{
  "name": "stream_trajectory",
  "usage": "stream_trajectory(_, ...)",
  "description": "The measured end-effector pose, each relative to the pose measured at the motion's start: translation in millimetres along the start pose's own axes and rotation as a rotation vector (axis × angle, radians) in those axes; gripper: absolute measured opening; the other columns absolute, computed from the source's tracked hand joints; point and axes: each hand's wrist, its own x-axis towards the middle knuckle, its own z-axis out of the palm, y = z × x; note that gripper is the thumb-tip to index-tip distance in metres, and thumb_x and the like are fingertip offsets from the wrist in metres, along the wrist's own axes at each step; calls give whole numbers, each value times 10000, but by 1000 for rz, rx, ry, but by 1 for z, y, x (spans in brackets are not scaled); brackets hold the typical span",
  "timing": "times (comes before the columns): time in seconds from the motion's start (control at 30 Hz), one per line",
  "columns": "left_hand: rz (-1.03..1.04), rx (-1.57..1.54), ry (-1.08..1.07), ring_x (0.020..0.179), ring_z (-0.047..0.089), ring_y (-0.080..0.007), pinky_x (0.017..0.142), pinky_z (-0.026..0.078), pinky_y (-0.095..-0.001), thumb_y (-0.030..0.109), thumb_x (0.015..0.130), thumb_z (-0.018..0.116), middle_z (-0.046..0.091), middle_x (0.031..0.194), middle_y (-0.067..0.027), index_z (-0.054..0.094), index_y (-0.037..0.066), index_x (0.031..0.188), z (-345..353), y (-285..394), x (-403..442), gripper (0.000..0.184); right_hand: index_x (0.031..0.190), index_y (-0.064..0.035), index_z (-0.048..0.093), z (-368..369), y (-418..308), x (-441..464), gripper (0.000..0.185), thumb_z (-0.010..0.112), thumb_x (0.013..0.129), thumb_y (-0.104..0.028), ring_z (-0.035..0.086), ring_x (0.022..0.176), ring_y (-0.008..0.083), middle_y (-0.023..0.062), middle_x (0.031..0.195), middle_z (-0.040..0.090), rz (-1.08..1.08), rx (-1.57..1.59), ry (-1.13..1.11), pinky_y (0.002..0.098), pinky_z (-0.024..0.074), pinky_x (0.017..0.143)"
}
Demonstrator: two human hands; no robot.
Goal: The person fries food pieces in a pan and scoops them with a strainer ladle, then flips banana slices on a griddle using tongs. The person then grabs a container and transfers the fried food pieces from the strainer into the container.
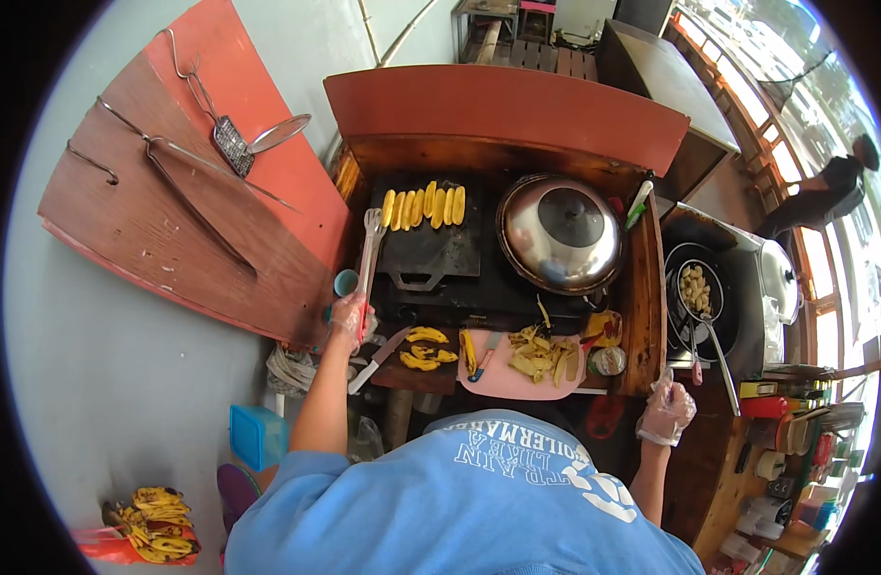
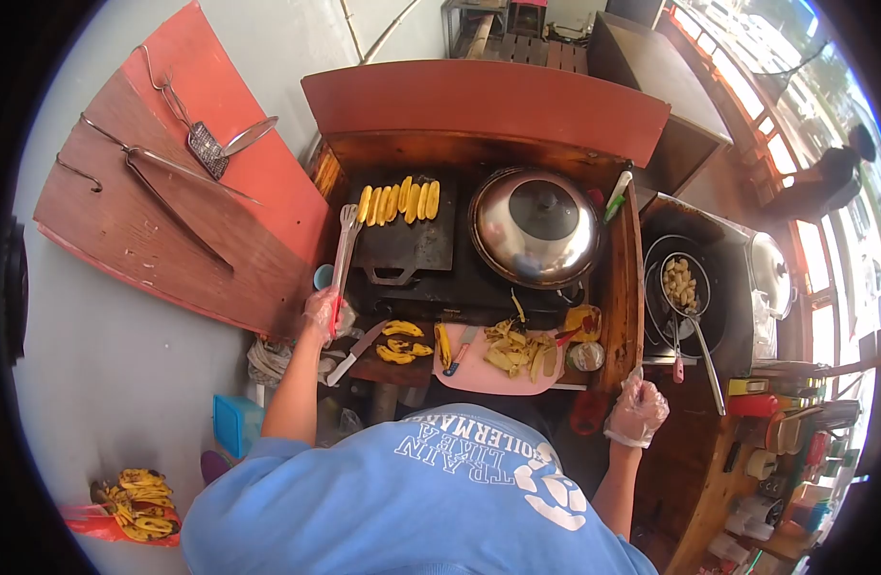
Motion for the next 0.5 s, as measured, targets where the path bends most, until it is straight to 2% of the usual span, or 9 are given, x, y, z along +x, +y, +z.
stream_trajectory(0.1, -24, -43, -40, 413, 471, -138, 311, 335, -271, 311, 971, 613, 569, 689, -37, 603, 99, 1080, 3, 4, 42, 239, 689, -19, 633, 3, 0, -13, 291, 667, 907, -209, 583, 519, 302, 154, 582, 597, -18, -16, 3, 419, 440, 512)
stream_trajectory(0.13, -8, -16, -20, 411, 470, -139, 316, 340, -271, 300, 962, 627, 571, 689, -38, 608, 101, 1071, 10, 11, 48, 228, 694, -25, 620, 5, -3, -15, 283, 644, 920, -192, 565, 468, 258, 113, 535, 573, -83, -52, 45, 400, 419, 486)
stream_trajectory(0.23, 15, 71, 45, 408, 459, -127, 325, 338, -278, 273, 941, 661, 567, 667, -30, 643, 101, 1048, 26, 31, 58, 203, 690, -23, 619, 4, -8, -19, 296, 647, 923, -203, 567, 477, 278, 123, 541, 577, -86, -124, 41, 411, 415, 488)
stream_trajectory(0.3, 166, 277, 110, 470, 522, -139, 394, 410, -306, 246, 927, 671, 589, 670, -27, 662, 49, 1045, 28, 43, 55, 229, 674, -20, 615, 5, -9, -22, 316, 649, 924, -211, 566, 481, 292, 134, 543, 576, -91, -117, 70, 419, 413, 492)
stream_trajectory(0.37, 597, 1045, 416, 748, 696, -321, 689, 531, -431, 203, 892, 669, 716, 844, -154, 654, 46, 1172, 31, 59, 42, 321, 663, -20, 617, 6, -6, -26, 330, 652, 923, -221, 569, 488, 293, 139, 551, 580, -28, -148, 41, 421, 413, 496)
stream_trajectory(0.43, 610, 1217, 623, 803, 697, -374, 723, 536, -495, 248, 928, 623, 712, 877, -185, 696, 103, 1131, 55, 89, -23, 260, 672, -19, 626, 8, -6, -30, 324, 653, 922, -222, 577, 502, 298, 142, 563, 589, 16, -117, 26, 423, 420, 505)
stream_trajectory(0.47, 612, 1216, 626, 803, 697, -374, 723, 536, -495, 248, 928, 623, 712, 877, -185, 696, 103, 1131, 48, 83, -19, 260, 677, -19, 629, 12, -3, -31, 321, 652, 923, -223, 581, 509, 301, 144, 570, 594, 14, -115, 20, 424, 423, 509)
stream_trajectory(0.5, 695, 1366, 652, 819, 698, -368, 734, 541, -498, 261, 948, 592, 711, 884, -183, 704, 97, 1083, 35, 74, -9, 240, 682, -18, 633, 15, -2, -32, 318, 652, 924, -223, 586, 517, 304, 146, 576, 599, 11, -111, 13, 426, 426, 513)
